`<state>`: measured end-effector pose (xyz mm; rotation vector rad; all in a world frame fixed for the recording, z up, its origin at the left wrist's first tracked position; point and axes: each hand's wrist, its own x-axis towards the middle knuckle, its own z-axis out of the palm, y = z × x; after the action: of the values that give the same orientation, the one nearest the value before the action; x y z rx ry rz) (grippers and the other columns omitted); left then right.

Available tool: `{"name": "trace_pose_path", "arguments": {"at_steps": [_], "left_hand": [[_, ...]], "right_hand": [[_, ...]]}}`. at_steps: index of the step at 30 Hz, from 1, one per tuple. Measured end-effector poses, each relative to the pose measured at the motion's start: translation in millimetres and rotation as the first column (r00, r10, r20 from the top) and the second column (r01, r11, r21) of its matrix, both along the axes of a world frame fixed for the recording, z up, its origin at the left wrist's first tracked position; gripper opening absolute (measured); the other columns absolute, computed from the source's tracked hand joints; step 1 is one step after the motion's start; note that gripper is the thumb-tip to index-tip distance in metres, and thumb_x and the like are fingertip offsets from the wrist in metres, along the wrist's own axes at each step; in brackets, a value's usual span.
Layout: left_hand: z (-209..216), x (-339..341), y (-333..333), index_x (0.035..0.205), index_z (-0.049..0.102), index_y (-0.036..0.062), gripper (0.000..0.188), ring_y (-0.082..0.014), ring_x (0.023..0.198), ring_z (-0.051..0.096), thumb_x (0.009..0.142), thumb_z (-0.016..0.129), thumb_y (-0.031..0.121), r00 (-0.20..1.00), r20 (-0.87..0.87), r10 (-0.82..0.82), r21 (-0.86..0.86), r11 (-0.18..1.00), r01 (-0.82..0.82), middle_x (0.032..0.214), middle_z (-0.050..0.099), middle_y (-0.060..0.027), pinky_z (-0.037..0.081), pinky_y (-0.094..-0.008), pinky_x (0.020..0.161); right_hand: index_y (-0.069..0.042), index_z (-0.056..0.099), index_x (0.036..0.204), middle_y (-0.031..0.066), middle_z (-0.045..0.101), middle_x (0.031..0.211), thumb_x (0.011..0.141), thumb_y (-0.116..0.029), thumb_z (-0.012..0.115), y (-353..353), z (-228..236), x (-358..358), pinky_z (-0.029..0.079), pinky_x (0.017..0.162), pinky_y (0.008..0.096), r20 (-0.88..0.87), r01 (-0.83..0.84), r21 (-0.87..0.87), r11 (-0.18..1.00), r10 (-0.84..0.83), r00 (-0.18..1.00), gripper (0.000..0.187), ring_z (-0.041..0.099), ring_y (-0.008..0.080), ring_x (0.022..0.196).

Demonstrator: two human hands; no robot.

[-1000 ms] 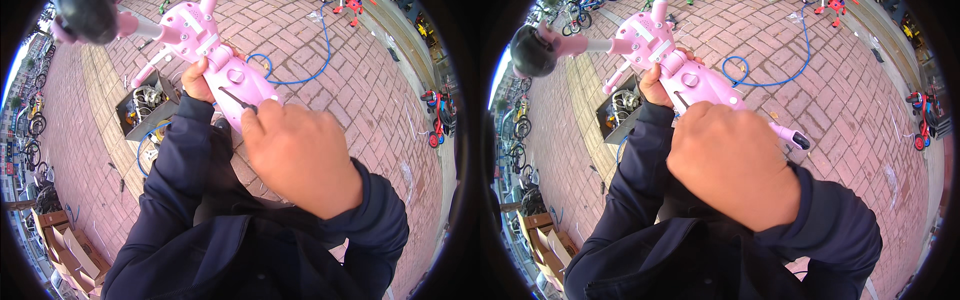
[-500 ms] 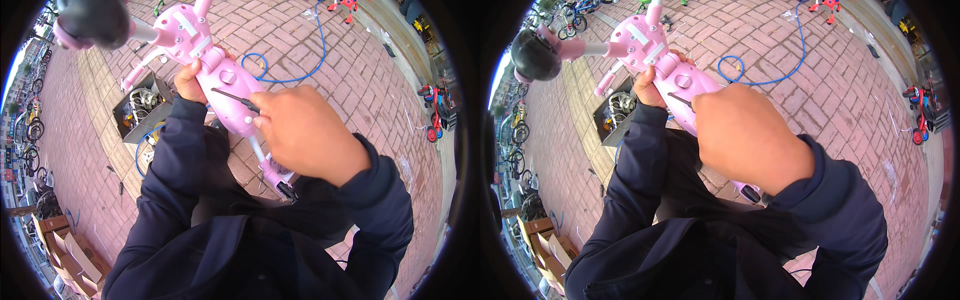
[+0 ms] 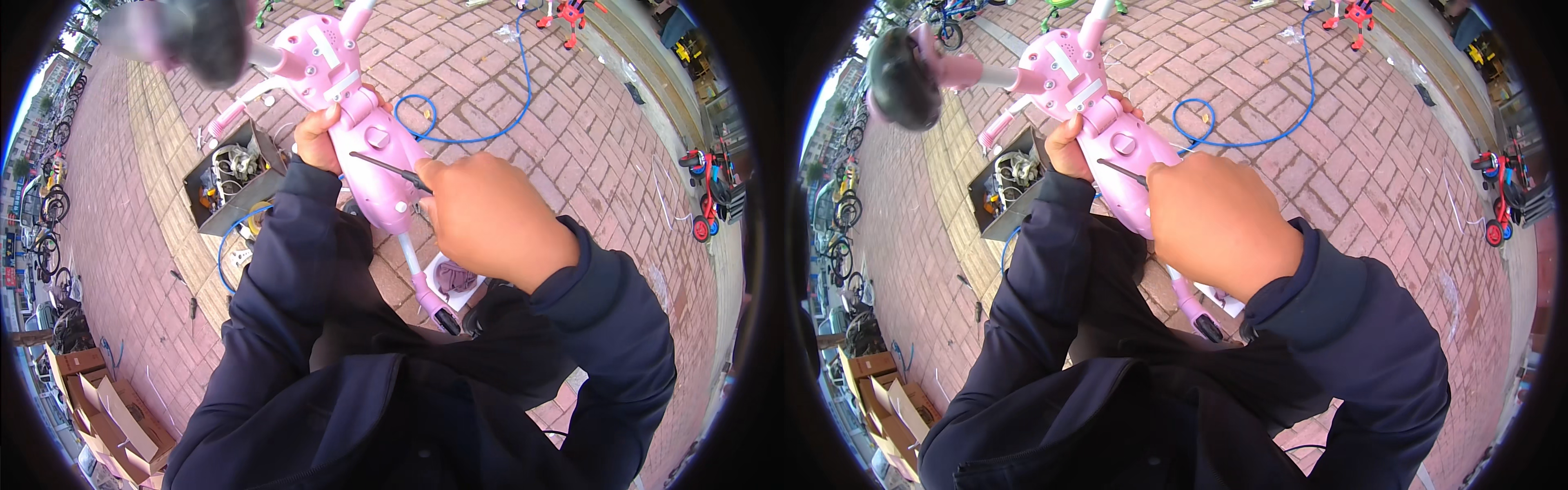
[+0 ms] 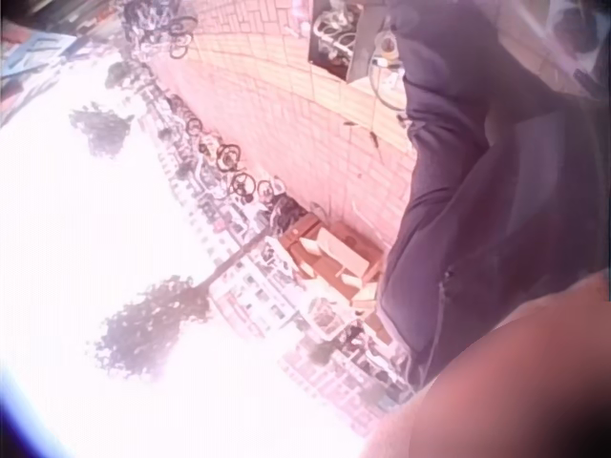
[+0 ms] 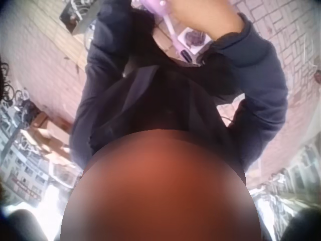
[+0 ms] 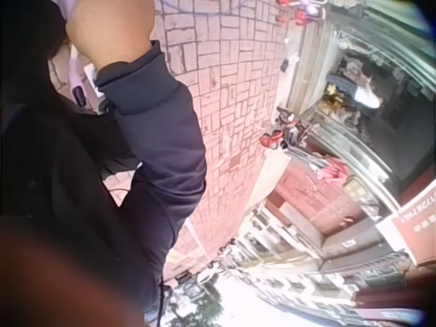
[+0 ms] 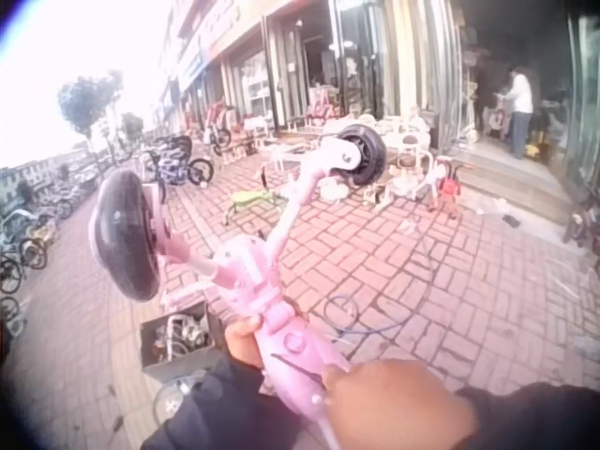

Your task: The person assembles a pink children's scooter on a paved sidewalk. They use a screwdriver to tighten screws on the handlebar stem and deck, rotate the scooter to access different sides, and secure the components.

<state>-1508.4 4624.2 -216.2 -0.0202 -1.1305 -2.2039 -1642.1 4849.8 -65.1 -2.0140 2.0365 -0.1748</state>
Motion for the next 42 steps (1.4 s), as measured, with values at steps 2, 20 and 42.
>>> {"name": "trace_pose_path", "arguments": {"at_steps": [2,20,42], "left_hand": [[-4,-2,0,0.136,0.056,-0.0044,0.076,-0.0417,0.12,0.063,0.082,0.078,0.044,1.0,0.023,0.011,0.032,0.999,-0.012,0.12,0.067,-0.0216,0.05,-0.0536,0.106],[-9,-3,-1,0.137,0.054,-0.0062,0.073,-0.0417,0.123,0.062,0.087,0.074,0.042,0.997,0.065,-0.039,0.108,0.994,0.032,0.124,0.067,-0.0229,0.05,-0.0555,0.107],[-16,-4,1,0.138,0.055,-0.0041,0.075,-0.042,0.128,0.06,0.085,0.077,0.044,0.998,0.03,-0.05,0.128,0.991,0.045,0.126,0.066,-0.0217,0.048,-0.0573,0.11]], "right_hand": [[0.004,0.071,0.112,0.0159,0.07,0.082,0.093,-0.019,0.07,5,-2,12,0.054,0.064,0.0442,-0.256,-0.089,-0.149,0.985,0.049,0.966,0.03,0.07,0.0338,0.072],[-0.002,0.07,0.105,0.0133,0.068,0.081,0.088,-0.018,0.068,15,-12,-6,0.055,0.063,0.0452,-0.311,-0.283,-0.436,0.854,0.152,0.938,0.023,0.07,0.031,0.078],[-0.003,0.067,0.103,0.0126,0.071,0.088,0.094,-0.015,0.065,8,6,-21,0.058,0.067,0.0433,0.533,0.144,0.088,0.986,-0.169,0.829,0.016,0.073,0.0308,0.082]]}}
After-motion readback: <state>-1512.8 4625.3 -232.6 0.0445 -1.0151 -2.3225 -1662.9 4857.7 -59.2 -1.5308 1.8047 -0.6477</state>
